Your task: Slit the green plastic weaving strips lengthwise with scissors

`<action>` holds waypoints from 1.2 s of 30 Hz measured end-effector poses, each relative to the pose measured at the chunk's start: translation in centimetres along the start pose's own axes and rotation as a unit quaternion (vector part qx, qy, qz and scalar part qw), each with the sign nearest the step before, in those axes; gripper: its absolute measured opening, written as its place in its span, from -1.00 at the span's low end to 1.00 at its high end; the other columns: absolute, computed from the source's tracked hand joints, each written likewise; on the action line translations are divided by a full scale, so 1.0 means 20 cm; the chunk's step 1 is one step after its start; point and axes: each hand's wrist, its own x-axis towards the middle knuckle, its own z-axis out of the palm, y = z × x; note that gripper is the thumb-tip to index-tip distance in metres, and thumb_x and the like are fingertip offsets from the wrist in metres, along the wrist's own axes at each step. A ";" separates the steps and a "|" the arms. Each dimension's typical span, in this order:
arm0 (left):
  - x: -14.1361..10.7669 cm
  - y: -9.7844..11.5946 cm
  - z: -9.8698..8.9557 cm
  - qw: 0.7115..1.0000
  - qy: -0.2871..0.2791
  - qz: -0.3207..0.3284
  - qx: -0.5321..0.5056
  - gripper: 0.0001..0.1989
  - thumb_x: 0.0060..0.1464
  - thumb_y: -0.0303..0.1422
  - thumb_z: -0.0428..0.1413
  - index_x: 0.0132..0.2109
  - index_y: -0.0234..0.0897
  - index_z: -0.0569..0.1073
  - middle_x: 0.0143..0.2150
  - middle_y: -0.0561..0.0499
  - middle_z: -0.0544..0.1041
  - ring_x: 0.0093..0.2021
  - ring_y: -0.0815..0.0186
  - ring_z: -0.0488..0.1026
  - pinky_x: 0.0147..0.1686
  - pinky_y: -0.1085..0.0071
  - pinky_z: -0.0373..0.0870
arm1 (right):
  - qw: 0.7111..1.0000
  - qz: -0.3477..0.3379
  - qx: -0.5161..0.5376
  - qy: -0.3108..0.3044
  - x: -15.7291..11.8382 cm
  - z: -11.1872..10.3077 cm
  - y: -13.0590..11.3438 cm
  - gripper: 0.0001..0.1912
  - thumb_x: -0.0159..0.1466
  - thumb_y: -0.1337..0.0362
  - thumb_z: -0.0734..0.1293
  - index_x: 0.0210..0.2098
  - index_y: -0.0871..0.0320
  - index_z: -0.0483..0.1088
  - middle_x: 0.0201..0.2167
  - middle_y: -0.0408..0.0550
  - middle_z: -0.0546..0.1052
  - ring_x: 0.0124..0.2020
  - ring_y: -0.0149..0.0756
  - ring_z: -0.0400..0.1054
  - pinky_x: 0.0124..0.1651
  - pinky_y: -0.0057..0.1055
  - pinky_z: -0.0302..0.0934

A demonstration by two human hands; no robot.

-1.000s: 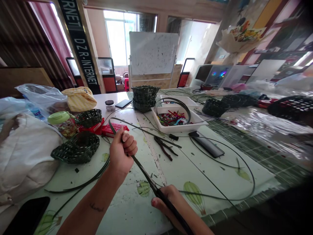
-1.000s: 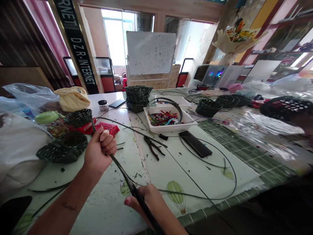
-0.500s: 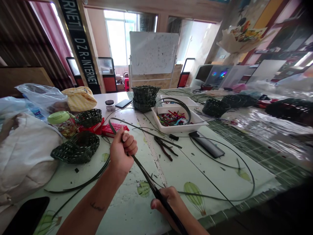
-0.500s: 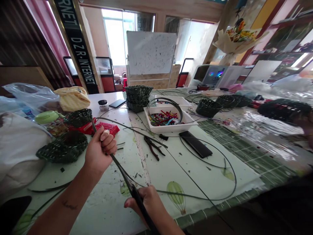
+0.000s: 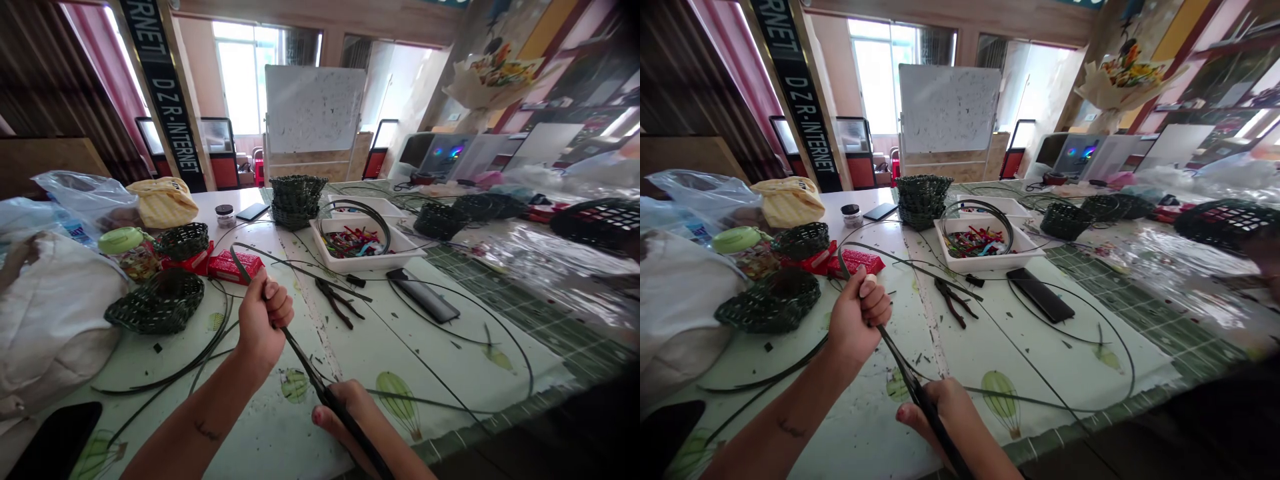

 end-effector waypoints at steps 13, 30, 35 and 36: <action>0.01 0.00 -0.01 1.000 0.003 0.009 0.003 -0.61 0.14 -0.31 0.01 -0.59 -0.27 0.08 -0.69 0.22 -0.17 -0.73 0.52 -0.20 -0.75 0.52 -0.26 | 0.997 0.014 0.054 0.045 0.04 0.06 0.05 -0.35 0.04 -0.20 0.31 -0.72 0.09 -0.13 -0.71 -0.29 -0.14 -0.65 -0.50 -0.22 -0.63 -0.44 -0.34; 0.01 0.28 -0.02 0.998 -0.065 0.009 -0.010 -0.61 0.23 -0.30 -0.12 -0.57 -0.27 0.10 -0.67 0.19 -0.12 -0.73 0.49 -0.09 -0.76 0.52 -0.16 | 0.998 0.010 0.060 0.009 0.07 0.07 0.06 -0.38 -0.01 -0.11 0.38 -0.73 0.10 -0.11 -0.73 -0.31 -0.13 -0.66 -0.52 -0.23 -0.65 -0.47 -0.35; 0.00 0.21 0.00 0.999 -0.040 0.010 0.000 -0.58 0.24 -0.27 -0.14 -0.59 -0.27 0.07 -0.67 0.20 -0.19 -0.74 0.50 -0.17 -0.76 0.52 -0.25 | 0.999 0.004 0.040 -0.001 0.05 0.05 0.05 -0.42 0.05 -0.08 0.33 -0.69 0.11 -0.10 -0.71 -0.30 -0.12 -0.64 -0.51 -0.22 -0.64 -0.46 -0.36; 0.00 0.19 0.01 0.999 -0.041 0.006 0.001 -0.58 0.23 -0.27 -0.14 -0.59 -0.27 0.07 -0.66 0.20 -0.19 -0.74 0.50 -0.18 -0.75 0.52 -0.26 | 0.999 0.002 0.035 -0.002 0.04 0.04 0.04 -0.42 0.06 -0.08 0.32 -0.68 0.12 -0.10 -0.70 -0.30 -0.12 -0.63 -0.51 -0.22 -0.63 -0.46 -0.36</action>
